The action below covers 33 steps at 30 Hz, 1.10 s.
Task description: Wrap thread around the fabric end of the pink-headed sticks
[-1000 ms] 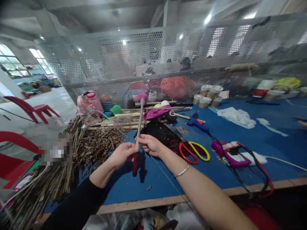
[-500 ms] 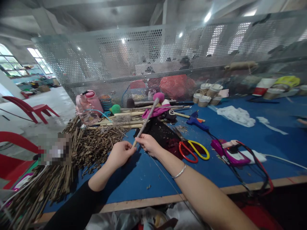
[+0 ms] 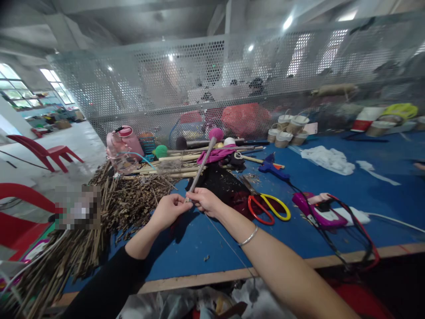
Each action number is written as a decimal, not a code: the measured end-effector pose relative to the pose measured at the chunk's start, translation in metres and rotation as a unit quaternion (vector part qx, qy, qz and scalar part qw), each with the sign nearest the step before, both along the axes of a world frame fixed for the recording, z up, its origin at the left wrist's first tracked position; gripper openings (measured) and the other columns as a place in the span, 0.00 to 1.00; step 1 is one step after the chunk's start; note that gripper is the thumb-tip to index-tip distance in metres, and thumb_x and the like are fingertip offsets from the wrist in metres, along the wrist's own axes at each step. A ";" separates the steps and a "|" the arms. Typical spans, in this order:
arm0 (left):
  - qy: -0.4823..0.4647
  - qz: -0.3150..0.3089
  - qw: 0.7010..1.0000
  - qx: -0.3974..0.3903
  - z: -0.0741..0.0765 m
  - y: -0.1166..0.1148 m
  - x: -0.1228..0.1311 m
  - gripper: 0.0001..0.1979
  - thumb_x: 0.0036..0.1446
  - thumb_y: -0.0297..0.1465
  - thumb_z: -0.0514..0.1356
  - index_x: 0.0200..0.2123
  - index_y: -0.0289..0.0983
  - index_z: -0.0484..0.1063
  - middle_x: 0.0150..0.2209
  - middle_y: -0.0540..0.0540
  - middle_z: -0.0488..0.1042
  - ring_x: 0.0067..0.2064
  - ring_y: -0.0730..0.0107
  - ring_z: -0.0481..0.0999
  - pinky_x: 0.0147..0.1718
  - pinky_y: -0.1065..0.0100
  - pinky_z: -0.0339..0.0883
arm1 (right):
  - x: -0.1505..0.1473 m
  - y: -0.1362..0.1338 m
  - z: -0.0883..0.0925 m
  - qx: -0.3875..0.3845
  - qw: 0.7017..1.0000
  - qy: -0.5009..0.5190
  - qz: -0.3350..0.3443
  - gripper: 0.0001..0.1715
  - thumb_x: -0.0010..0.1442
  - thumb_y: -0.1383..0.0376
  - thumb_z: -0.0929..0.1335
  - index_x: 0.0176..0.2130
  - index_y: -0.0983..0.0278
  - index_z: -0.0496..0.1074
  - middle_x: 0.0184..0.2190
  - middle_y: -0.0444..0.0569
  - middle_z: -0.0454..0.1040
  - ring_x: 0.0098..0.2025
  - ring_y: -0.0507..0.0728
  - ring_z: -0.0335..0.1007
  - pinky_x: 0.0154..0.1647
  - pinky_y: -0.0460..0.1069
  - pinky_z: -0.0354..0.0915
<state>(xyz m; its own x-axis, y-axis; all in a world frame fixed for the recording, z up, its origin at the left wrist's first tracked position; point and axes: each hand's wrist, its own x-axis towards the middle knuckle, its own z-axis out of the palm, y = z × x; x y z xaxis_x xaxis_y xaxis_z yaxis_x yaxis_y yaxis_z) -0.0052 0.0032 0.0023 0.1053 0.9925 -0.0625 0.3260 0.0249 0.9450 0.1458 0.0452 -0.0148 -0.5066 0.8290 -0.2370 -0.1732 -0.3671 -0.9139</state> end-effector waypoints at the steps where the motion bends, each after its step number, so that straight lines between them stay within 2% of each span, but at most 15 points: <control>1: -0.015 0.000 1.000 -0.013 0.001 0.001 0.000 0.17 0.42 0.42 0.65 0.21 0.33 0.66 0.14 0.54 0.63 0.15 0.82 0.57 0.14 0.77 0.47 | 0.000 0.000 0.001 0.003 1.000 0.005 0.003 0.21 0.44 0.56 0.73 0.26 0.66 0.61 0.12 0.33 0.52 0.13 0.41 0.35 0.12 0.41 0.30; 3: -0.105 -0.021 0.990 -0.093 0.003 0.002 0.000 0.16 0.46 0.40 0.63 0.22 0.33 0.66 0.16 0.52 0.66 0.16 0.81 0.61 0.15 0.77 0.51 | 0.001 0.000 0.003 0.009 0.999 0.035 0.019 0.20 0.45 0.57 0.73 0.27 0.67 0.63 0.12 0.32 0.50 0.13 0.41 0.35 0.13 0.41 0.30; 6: -0.263 -0.052 0.941 -0.209 0.007 0.003 0.002 0.12 0.50 0.37 0.60 0.28 0.32 0.68 0.21 0.49 0.70 0.19 0.79 0.67 0.19 0.77 0.59 | 0.006 0.001 0.006 0.014 0.996 0.077 0.049 0.18 0.47 0.59 0.72 0.32 0.67 0.65 0.13 0.33 0.54 0.13 0.41 0.36 0.13 0.40 0.31; 9: -0.302 -0.065 0.917 -0.254 0.005 0.003 0.003 0.13 0.53 0.37 0.57 0.32 0.31 0.70 0.23 0.47 0.71 0.21 0.76 0.70 0.20 0.75 0.62 | 0.009 0.003 0.005 0.008 0.997 0.064 0.044 0.20 0.46 0.59 0.72 0.35 0.67 0.64 0.16 0.38 0.64 0.13 0.41 0.38 0.13 0.40 0.31; 11: -0.254 -0.072 0.935 -0.238 0.001 0.003 0.003 0.14 0.53 0.39 0.57 0.32 0.32 0.70 0.24 0.45 0.72 0.22 0.74 0.71 0.19 0.74 0.61 | 0.008 0.003 0.002 0.011 0.999 0.041 0.033 0.19 0.46 0.59 0.72 0.34 0.66 0.64 0.16 0.38 0.64 0.12 0.41 0.38 0.13 0.41 0.31; 14: -0.105 -0.034 0.989 -0.097 -0.005 0.003 0.001 0.14 0.45 0.39 0.64 0.27 0.33 0.69 0.21 0.49 0.70 0.19 0.78 0.65 0.17 0.76 0.54 | 0.003 0.003 -0.004 0.028 1.000 0.000 0.009 0.18 0.44 0.59 0.72 0.30 0.66 0.64 0.12 0.33 0.55 0.12 0.42 0.37 0.12 0.41 0.32; 16: -0.031 0.004 0.999 -0.021 -0.006 0.003 0.000 0.14 0.40 0.37 0.67 0.22 0.33 0.67 0.17 0.52 0.65 0.16 0.82 0.60 0.16 0.76 0.50 | 0.000 0.002 -0.006 0.038 0.999 -0.020 -0.004 0.18 0.44 0.58 0.72 0.28 0.66 0.64 0.11 0.32 0.52 0.12 0.42 0.37 0.11 0.41 0.33; 17: -0.027 0.010 0.999 -0.016 -0.005 0.003 0.000 0.14 0.40 0.36 0.67 0.21 0.33 0.67 0.16 0.53 0.64 0.16 0.82 0.59 0.15 0.76 0.50 | -0.001 0.001 -0.006 0.040 0.999 -0.019 -0.004 0.18 0.45 0.58 0.72 0.28 0.66 0.64 0.11 0.33 0.52 0.12 0.42 0.37 0.11 0.41 0.33; 19: -0.093 -0.003 0.993 -0.066 -0.001 0.003 0.000 0.14 0.43 0.37 0.65 0.22 0.33 0.66 0.17 0.51 0.67 0.17 0.81 0.62 0.16 0.76 0.54 | 0.000 0.001 -0.004 0.034 0.999 0.009 0.010 0.18 0.45 0.58 0.72 0.30 0.66 0.64 0.12 0.32 0.51 0.13 0.42 0.36 0.12 0.41 0.32; 22: -0.244 -0.036 0.949 -0.196 0.007 0.002 0.002 0.12 0.49 0.37 0.61 0.26 0.32 0.68 0.22 0.47 0.71 0.21 0.76 0.70 0.22 0.75 0.63 | 0.004 -0.001 0.003 0.010 0.997 0.066 0.049 0.19 0.46 0.59 0.72 0.34 0.66 0.65 0.13 0.32 0.53 0.13 0.42 0.35 0.13 0.41 0.31; 25: -0.294 -0.051 0.916 -0.267 0.009 0.002 0.003 0.13 0.53 0.38 0.58 0.31 0.31 0.70 0.24 0.45 0.73 0.24 0.73 0.73 0.24 0.72 0.66 | 0.006 -0.003 0.007 0.008 0.996 0.072 0.053 0.20 0.45 0.59 0.72 0.34 0.67 0.65 0.16 0.35 0.59 0.13 0.41 0.37 0.13 0.41 0.31; 26: -0.287 -0.060 0.919 -0.264 0.007 0.002 0.003 0.14 0.53 0.39 0.57 0.32 0.31 0.70 0.24 0.45 0.72 0.23 0.73 0.72 0.23 0.72 0.65 | 0.005 -0.003 0.007 0.012 0.997 0.063 0.046 0.19 0.45 0.59 0.72 0.33 0.67 0.65 0.16 0.36 0.60 0.13 0.41 0.38 0.13 0.41 0.31; 28: -0.236 -0.069 0.946 -0.211 0.003 0.002 0.002 0.15 0.51 0.40 0.59 0.30 0.32 0.69 0.21 0.47 0.71 0.20 0.75 0.69 0.19 0.74 0.61 | 0.004 -0.003 0.004 0.021 0.999 0.043 0.025 0.19 0.45 0.59 0.72 0.29 0.66 0.63 0.15 0.35 0.57 0.13 0.41 0.37 0.13 0.41 0.31; 30: -0.153 -0.048 0.979 -0.122 -0.002 0.003 0.000 0.16 0.45 0.40 0.63 0.27 0.32 0.67 0.18 0.51 0.67 0.17 0.79 0.64 0.16 0.76 0.54 | 0.002 -0.001 0.000 0.023 0.999 0.021 0.006 0.19 0.45 0.58 0.72 0.28 0.65 0.61 0.14 0.34 0.54 0.13 0.41 0.36 0.12 0.42 0.30; 33: -0.071 -0.009 0.997 -0.041 -0.006 0.003 -0.002 0.16 0.40 0.37 0.67 0.24 0.33 0.66 0.16 0.52 0.66 0.16 0.81 0.61 0.16 0.77 0.52 | 0.003 0.002 -0.003 0.026 1.000 -0.005 -0.003 0.20 0.45 0.57 0.72 0.27 0.65 0.60 0.14 0.33 0.52 0.13 0.42 0.35 0.12 0.42 0.30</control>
<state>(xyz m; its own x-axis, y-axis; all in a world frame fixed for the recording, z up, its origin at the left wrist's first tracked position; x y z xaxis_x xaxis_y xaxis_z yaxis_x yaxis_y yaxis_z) -0.0071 0.0062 -0.0032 0.1359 0.9826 -0.1263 0.1905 0.0992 0.9767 0.1484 0.0473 -0.0174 -0.4990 0.8434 -0.1990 -0.1654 -0.3181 -0.9335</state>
